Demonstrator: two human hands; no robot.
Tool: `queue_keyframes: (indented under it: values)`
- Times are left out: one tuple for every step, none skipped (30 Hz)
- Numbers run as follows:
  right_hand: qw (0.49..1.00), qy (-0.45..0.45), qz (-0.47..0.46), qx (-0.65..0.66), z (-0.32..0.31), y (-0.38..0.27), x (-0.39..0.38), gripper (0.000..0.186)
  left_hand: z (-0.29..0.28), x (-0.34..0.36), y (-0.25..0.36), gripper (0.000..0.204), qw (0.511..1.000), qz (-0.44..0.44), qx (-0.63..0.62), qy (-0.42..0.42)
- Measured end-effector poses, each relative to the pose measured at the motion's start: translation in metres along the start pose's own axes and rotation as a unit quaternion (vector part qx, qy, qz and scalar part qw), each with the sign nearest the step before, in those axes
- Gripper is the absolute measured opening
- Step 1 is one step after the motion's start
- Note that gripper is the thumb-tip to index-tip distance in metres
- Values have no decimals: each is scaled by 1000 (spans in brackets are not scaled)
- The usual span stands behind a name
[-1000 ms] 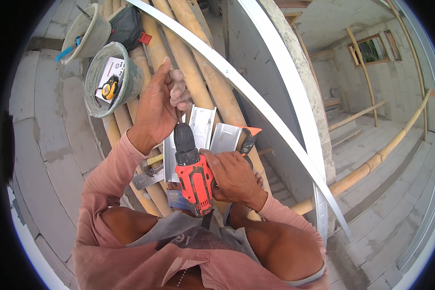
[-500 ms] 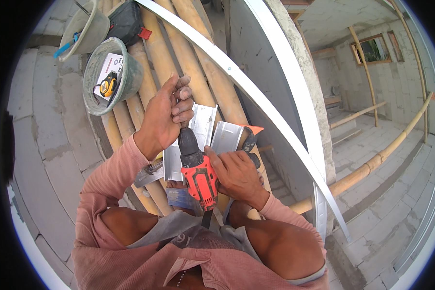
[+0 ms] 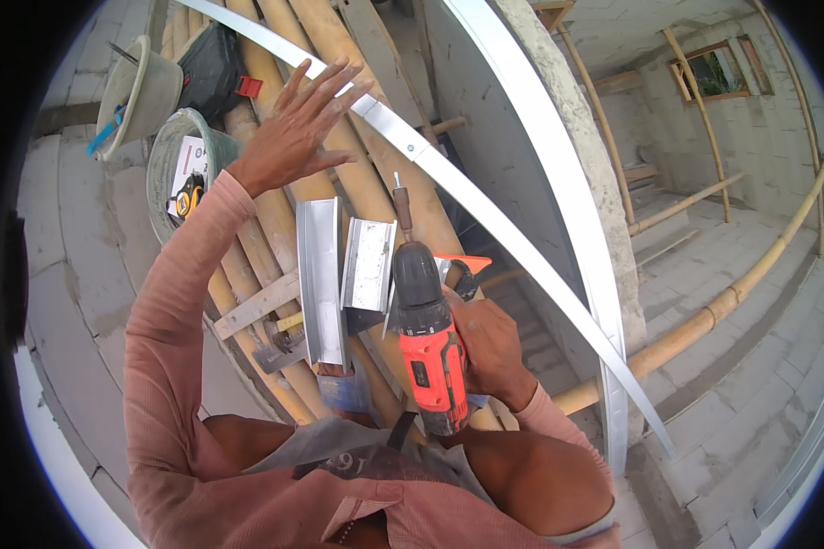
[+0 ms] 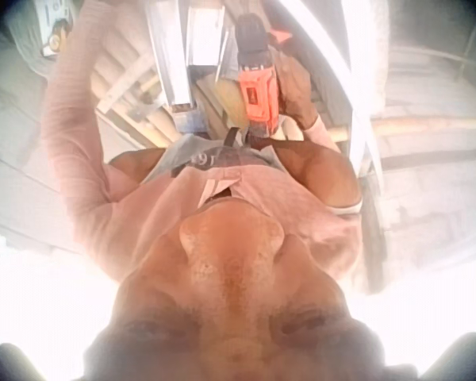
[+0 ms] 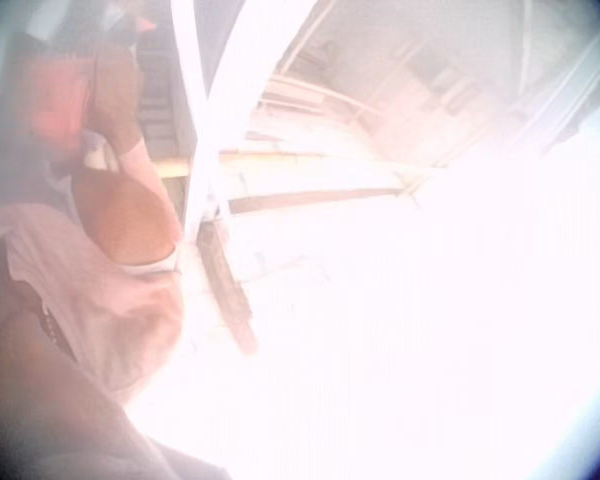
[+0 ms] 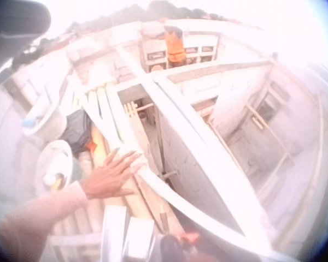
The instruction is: The person measures, marks, and cuts aluminum frame sections using a tape measure, marker, and shears while working on a construction site.
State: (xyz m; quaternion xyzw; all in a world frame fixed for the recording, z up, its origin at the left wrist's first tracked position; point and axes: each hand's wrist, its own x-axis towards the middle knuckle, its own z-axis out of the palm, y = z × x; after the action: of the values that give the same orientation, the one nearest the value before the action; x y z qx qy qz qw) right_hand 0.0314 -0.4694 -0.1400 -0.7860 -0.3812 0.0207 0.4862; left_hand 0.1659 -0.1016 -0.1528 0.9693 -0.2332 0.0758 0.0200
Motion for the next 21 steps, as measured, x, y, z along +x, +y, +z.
queue_keyframes:
  values:
    - [1000,-1,23,-11,-10,1,1,70,17,16,-8,93,993,73,68,-60]
    - [999,0,46,-10,-14,3,0,69,26,27,-14,93,992,78,71,-63]
    - [998,-12,61,-15,-17,5,1,68,35,38,-19,93,988,111,24,-102]
    - [998,-5,63,-11,-19,6,2,68,42,45,-22,93,979,143,-22,-142]
    - [997,-13,78,-1,-19,7,2,67,48,48,-22,84,968,116,-61,-214]
    - [995,-20,95,1,-22,9,1,67,51,54,-21,74,967,123,-103,-197]
    - [995,-12,98,1,-23,12,-1,67,51,59,-22,68,958,110,-126,-234]
    - [995,-5,99,-11,-28,13,-4,67,55,71,-18,63,947,107,-158,-257]
    - [995,3,97,-5,-27,15,-6,67,57,69,-19,57,954,121,-169,-218]
    - [995,12,101,-5,-27,17,-8,67,59,68,-18,57,954,114,-181,-210]
    - [995,8,103,11,-25,19,-7,67,56,67,-20,57,954,107,-178,-215]
    - [994,2,106,23,-25,20,-6,67,56,66,-19,57,954,101,-179,-218]
    - [993,8,114,37,-25,20,-4,66,58,63,-19,56,958,96,-179,-204]
    - [992,13,118,41,-22,23,-4,66,56,66,-17,56,956,100,-177,-210]
    - [992,20,112,48,-18,26,-5,65,52,68,-16,55,957,97,-179,-205]
    - [993,26,104,55,-16,29,-6,64,50,70,-15,55,959,93,-180,-199]
    - [992,29,106,59,-16,30,-4,64,50,71,-14,56,957,88,-189,-200]
    - [992,25,109,59,-16,30,-2,64,49,73,-14,56,957,89,-188,-203]
    - [992,21,111,58,-16,30,0,64,49,76,-13,55,952,85,-196,-219]
    - [992,20,111,60,-18,31,2,64,48,77,-13,55,947,80,-204,-234]
    - [991,8,119,63,-21,32,3,65,50,79,-14,55,947,79,-204,-234]
